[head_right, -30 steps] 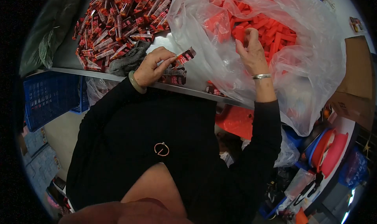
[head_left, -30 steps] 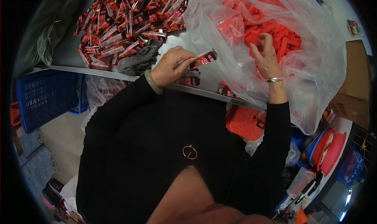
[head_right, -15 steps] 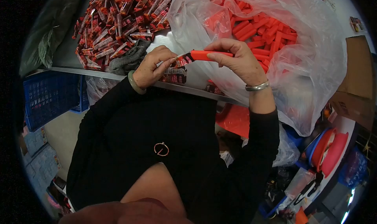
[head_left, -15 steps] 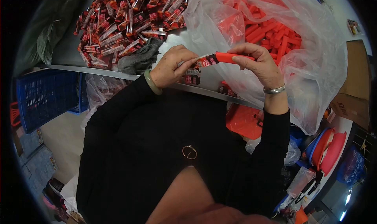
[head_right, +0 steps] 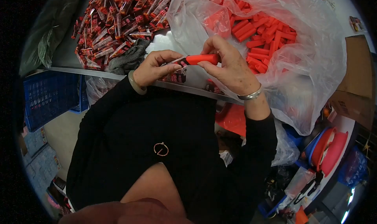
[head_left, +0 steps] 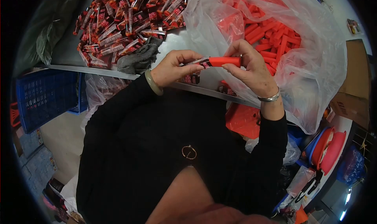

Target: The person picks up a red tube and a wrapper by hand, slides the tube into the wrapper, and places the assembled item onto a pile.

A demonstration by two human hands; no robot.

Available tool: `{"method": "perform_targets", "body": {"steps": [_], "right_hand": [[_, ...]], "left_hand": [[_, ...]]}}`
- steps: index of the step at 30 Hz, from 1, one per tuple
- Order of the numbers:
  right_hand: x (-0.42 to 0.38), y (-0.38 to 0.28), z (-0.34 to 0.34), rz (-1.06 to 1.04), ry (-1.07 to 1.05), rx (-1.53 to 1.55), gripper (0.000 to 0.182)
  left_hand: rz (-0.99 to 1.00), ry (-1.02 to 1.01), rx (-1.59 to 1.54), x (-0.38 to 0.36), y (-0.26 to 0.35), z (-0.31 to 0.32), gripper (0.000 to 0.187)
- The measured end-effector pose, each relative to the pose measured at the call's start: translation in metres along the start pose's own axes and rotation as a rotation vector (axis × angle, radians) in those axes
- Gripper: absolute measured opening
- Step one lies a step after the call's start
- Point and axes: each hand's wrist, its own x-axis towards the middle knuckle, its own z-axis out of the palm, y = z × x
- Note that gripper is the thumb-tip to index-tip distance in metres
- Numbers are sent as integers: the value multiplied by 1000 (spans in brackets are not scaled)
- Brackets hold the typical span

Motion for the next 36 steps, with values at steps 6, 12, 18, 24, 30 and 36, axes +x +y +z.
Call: {"method": "perform_targets", "body": {"steps": [6,12,18,24,30,36], "right_hand": [[-1,3,16,3,18,228,25],[-8,0,18,-17,77,439,33],[-10,1,20,-53,123,426,27],[-12,-1,22,55,194,359,26],[-8,6,33,128,329,313,19],[-6,0,44,-77,400,303,20]], "left_hand": [[-123,-108,-110,1,2,-2,24],[-116,-94,-244,2,-7,-3,27],[-131,-122,-250,1,-8,-3,26],[108,70,-26,4,-14,7,26],[56,74,75,4,-11,7,23],[-144,-51,-288,2,0,6,23]]}}
